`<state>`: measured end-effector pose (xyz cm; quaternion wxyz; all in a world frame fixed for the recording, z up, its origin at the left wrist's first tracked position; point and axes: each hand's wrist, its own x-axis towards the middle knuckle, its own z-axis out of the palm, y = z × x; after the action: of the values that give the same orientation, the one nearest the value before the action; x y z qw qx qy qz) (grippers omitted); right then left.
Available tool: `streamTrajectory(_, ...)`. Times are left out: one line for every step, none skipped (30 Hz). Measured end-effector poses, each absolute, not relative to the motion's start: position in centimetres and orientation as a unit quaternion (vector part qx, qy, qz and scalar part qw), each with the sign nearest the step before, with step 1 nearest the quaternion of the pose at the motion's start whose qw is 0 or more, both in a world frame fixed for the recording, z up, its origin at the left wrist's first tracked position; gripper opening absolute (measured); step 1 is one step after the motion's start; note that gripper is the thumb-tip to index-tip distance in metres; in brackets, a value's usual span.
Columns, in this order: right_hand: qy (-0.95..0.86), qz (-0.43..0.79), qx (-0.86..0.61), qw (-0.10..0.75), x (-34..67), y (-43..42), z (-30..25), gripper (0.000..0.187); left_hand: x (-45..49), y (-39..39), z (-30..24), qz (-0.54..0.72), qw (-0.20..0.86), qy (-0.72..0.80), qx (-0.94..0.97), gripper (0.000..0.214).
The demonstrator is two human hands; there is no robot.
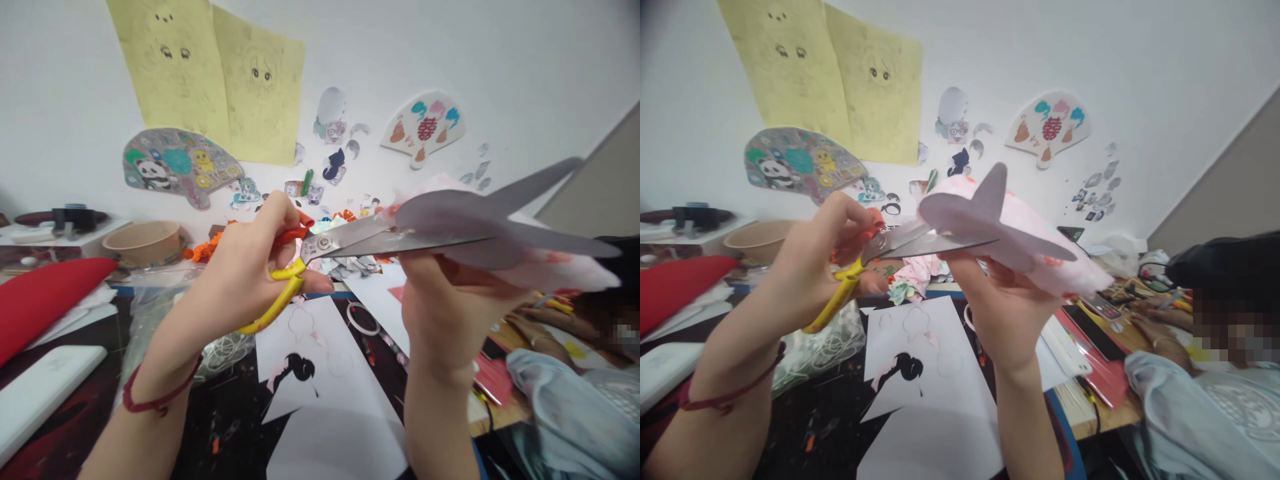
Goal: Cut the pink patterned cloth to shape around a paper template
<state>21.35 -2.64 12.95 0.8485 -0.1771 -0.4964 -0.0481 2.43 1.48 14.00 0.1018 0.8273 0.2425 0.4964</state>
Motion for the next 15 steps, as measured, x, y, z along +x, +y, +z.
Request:
streamTrajectory(-0.498, -0.047, -0.163, 0.85, 21.4, -2.6, 12.9, 0.052, 2.4, 1.5, 14.0, 0.497, 0.1, 0.243, 0.827, 0.051)
streamTrajectory(-0.503, -0.045, -0.146, 0.851, 21.5, -2.5, 12.9, 0.055, 2.4, 1.6, 13.9, 0.496, 0.098, 0.246, 0.827, 0.052)
streamTrajectory(-0.512, -0.041, -0.129, 0.848, 21.5, -2.5, 12.9, 0.058, 2.4, 1.6, 13.9, 0.496, 0.097, 0.251, 0.826, 0.054)
streamTrajectory(-0.521, -0.038, -0.118, 0.845, 21.6, -2.6, 12.9, 0.06, 2.4, 1.6, 13.9, 0.498, 0.093, 0.254, 0.824, 0.055)
streamTrajectory(-0.531, -0.034, -0.116, 0.839, 21.6, -2.7, 12.9, 0.061, 2.4, 1.6, 13.9, 0.495, 0.091, 0.262, 0.823, 0.056)
streamTrajectory(-0.541, -0.032, -0.118, 0.832, 21.7, -2.8, 12.9, 0.062, 2.4, 1.5, 14.0, 0.489, 0.089, 0.273, 0.824, 0.057)
streamTrajectory(-0.55, -0.031, -0.123, 0.826, 21.8, -2.9, 12.8, 0.064, 2.4, 1.3, 14.0, 0.478, 0.086, 0.287, 0.826, 0.057)
streamTrajectory(-0.556, -0.032, -0.127, 0.821, 21.8, -2.9, 12.8, 0.066, 2.4, 1.2, 14.1, 0.467, 0.082, 0.3, 0.827, 0.056)
streamTrajectory(-0.562, -0.035, -0.13, 0.816, 21.9, -3.0, 12.7, 0.068, 2.4, 1.0, 14.2, 0.457, 0.078, 0.314, 0.828, 0.055)
streamTrajectory(-0.566, -0.039, -0.132, 0.813, 21.9, -3.0, 12.7, 0.07, 2.4, 0.8, 14.3, 0.45, 0.072, 0.326, 0.828, 0.054)
streamTrajectory(-0.569, -0.043, -0.132, 0.81, 22.0, -3.0, 12.6, 0.072, 2.4, 0.6, 14.4, 0.445, 0.068, 0.335, 0.828, 0.054)
streamTrajectory(-0.571, -0.047, -0.13, 0.809, 22.0, -3.0, 12.6, 0.074, 2.4, 0.5, 14.5, 0.445, 0.063, 0.339, 0.827, 0.055)
streamTrajectory(-0.574, -0.048, -0.129, 0.807, 22.0, -2.9, 12.6, 0.075, 2.4, 0.4, 14.5, 0.443, 0.06, 0.343, 0.826, 0.056)
streamTrajectory(-0.58, -0.045, -0.125, 0.804, 22.0, -2.9, 12.7, 0.076, 2.5, 0.3, 14.6, 0.442, 0.059, 0.344, 0.826, 0.057)
streamTrajectory(-0.587, -0.041, -0.122, 0.799, 22.0, -2.8, 12.7, 0.077, 2.5, 0.3, 14.6, 0.441, 0.059, 0.343, 0.827, 0.058)
